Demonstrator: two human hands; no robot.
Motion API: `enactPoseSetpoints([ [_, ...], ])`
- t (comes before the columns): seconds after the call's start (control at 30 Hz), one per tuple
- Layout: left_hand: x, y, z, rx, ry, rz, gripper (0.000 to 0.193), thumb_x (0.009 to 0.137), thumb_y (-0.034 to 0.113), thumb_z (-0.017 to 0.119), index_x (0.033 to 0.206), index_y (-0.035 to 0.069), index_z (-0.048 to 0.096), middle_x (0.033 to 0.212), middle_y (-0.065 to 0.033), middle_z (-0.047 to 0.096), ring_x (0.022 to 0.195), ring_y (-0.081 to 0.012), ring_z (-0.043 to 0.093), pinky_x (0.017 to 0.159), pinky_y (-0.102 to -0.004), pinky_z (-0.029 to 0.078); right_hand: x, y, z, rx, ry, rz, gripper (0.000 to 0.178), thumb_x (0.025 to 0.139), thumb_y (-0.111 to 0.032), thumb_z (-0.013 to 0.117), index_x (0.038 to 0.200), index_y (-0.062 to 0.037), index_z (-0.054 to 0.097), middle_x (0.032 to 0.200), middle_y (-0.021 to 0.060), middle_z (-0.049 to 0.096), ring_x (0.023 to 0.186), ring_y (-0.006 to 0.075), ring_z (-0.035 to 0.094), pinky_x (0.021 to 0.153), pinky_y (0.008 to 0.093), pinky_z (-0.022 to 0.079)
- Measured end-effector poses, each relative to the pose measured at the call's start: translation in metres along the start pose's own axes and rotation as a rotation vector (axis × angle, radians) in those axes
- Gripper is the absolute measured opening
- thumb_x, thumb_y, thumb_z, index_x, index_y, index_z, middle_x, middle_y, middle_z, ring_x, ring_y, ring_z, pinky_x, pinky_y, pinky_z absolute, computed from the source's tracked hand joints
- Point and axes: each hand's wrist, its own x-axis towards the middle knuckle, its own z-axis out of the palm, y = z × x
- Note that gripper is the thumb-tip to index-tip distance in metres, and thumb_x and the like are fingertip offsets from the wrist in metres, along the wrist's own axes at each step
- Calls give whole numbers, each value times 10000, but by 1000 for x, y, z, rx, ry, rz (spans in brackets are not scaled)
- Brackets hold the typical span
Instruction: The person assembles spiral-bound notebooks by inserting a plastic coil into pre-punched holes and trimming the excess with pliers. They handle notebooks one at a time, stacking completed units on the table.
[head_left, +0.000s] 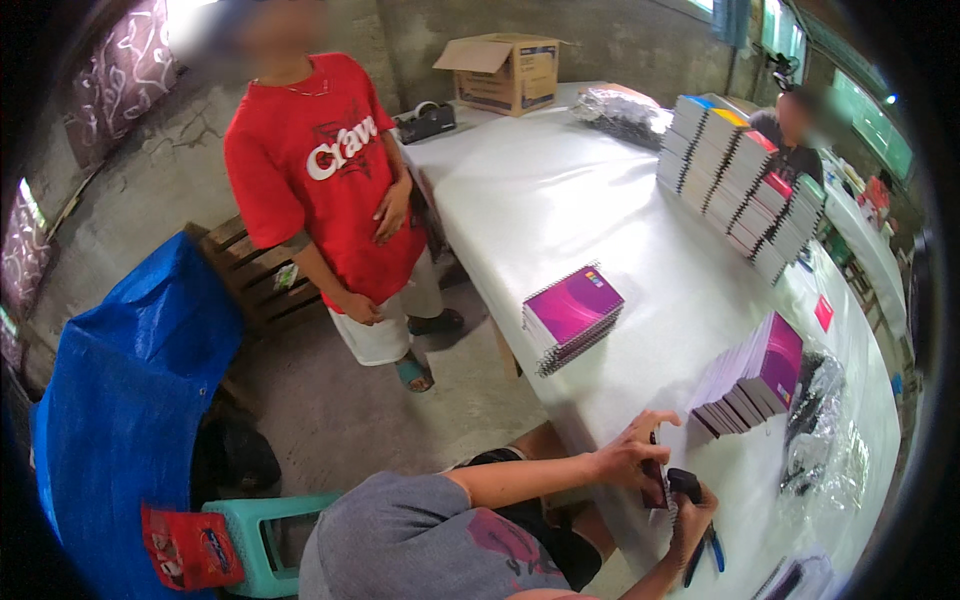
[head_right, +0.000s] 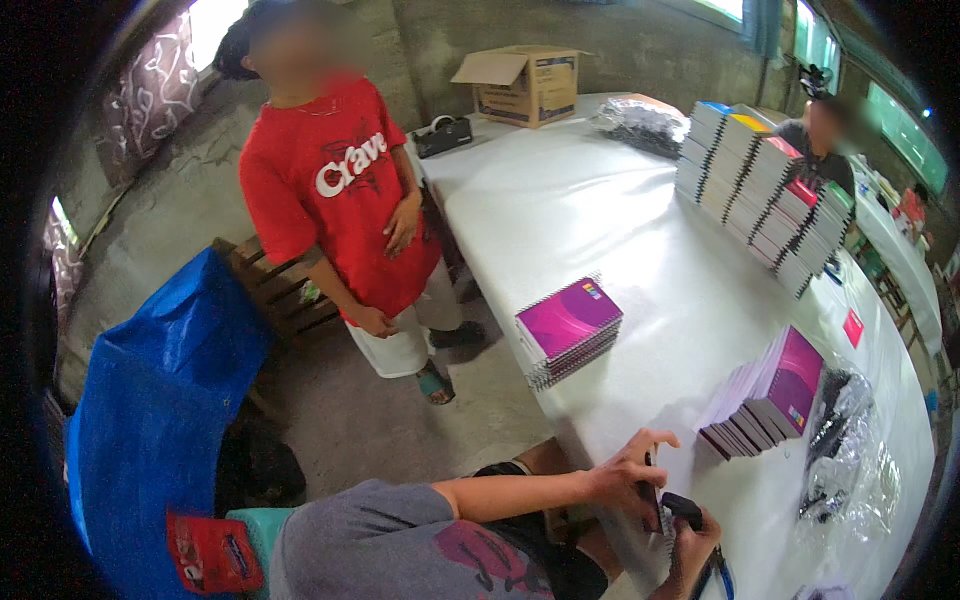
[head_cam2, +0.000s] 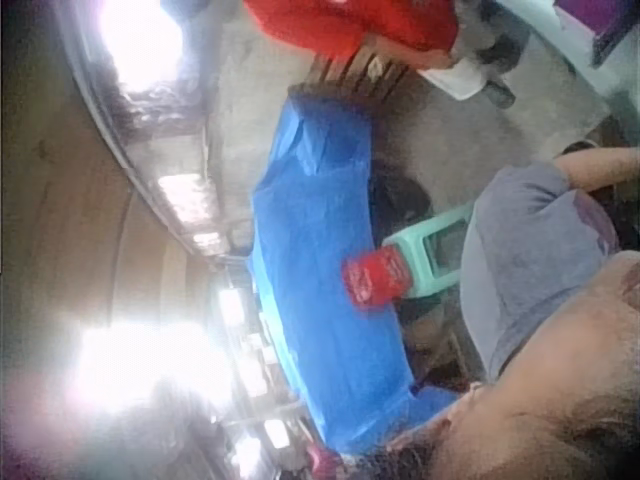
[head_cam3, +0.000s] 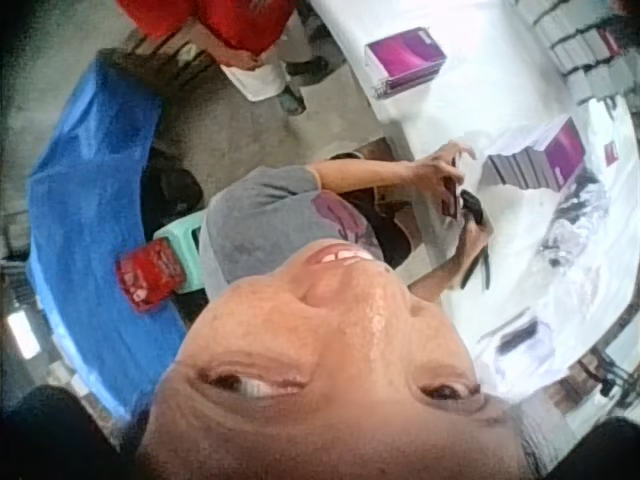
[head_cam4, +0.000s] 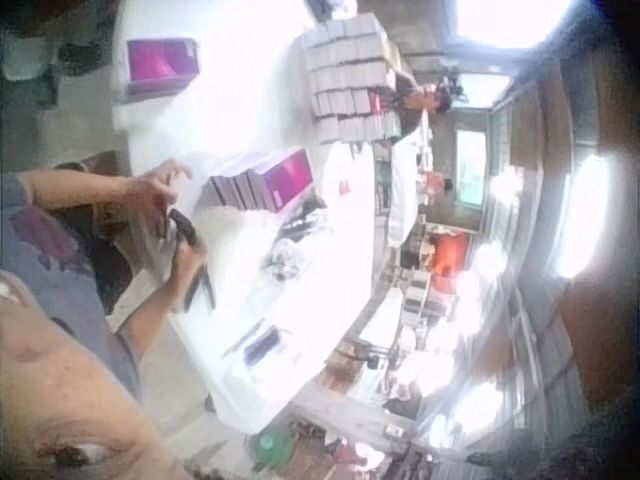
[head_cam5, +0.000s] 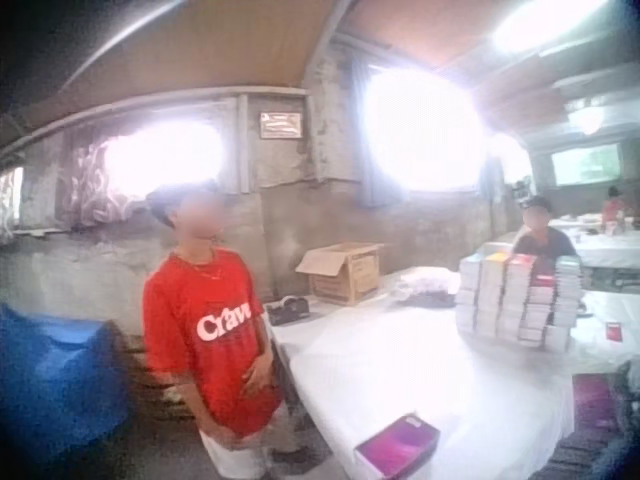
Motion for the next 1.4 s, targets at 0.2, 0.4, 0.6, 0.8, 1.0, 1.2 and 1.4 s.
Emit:
enactPoseSetpoints([
  [0.2, -4, -13, 0, 42, 14, 23, 458, 447, 277, 839, 767, 118, 552, 1258, -175, 371, 1001, -334, 414, 836, -410, 371, -19, -58, 16, 459, -43, -295, 161, 750, -93, 609, 801, 46, 671, 852, 171, 678, 810, 234, 651, 791, 319, 499],
  [0.4, -4, -14, 4, 22, 33, -79, 534, 431, 237, 866, 840, 94, 554, 1243, -202, 330, 1031, -356, 399, 874, -420, 383, 3, -34, 10, -30, 12, 79, 275, 628, 56, 536, 847, 19, 699, 806, 81, 684, 727, 148, 624, 713, 274, 502],
  [0.6, -5, -5, 6, 44, 81, -87, 589, 421, 332, 893, 854, 95, 570, 1224, -203, 340, 1024, -348, 394, 851, -413, 394, 1, -44, 16, 573, -84, -67, 275, 629, 88, 557, 854, 11, 694, 884, 122, 685, 812, 182, 643, 783, 303, 505],
  [0.8, -4, -9, 9, 100, 99, 8, 563, 472, 381, 874, 852, 91, 576, 1194, -195, 355, 1002, -317, 398, 817, -384, 396, 7, -13, 24, 535, -117, -52, 209, 664, -50, 645, 854, 20, 697, 835, 102, 686, 761, 164, 636, 743, 283, 504],
  [1.0, -7, -11, 7, 84, 78, -23, 520, 543, 443, 843, 833, 107, 572, 1165, -179, 364, 1009, -284, 380, 810, -360, 379, 5, -31, 28, 520, -132, -26, 198, 692, -9, 581, 848, 17, 700, 785, 82, 675, 688, 140, 621, 655, 260, 497],
  [1.2, -8, -12, 8, 130, 73, -36, 536, 518, 454, 852, 824, 118, 567, 1166, -163, 361, 995, -278, 381, 789, -362, 377, 9, -12, 27, 560, -182, 26, 219, 695, 53, 561, 867, 28, 694, 806, 88, 677, 706, 137, 620, 664, 250, 488],
  [1.4, -8, -11, 7, 148, 97, -23, 560, 496, 446, 866, 830, 115, 563, 1153, -165, 363, 995, -282, 379, 795, -373, 374, 10, -17, 31, 531, -165, -50, 233, 692, -6, 553, 875, 30, 691, 766, 82, 669, 638, 118, 613, 583, 227, 489],
])
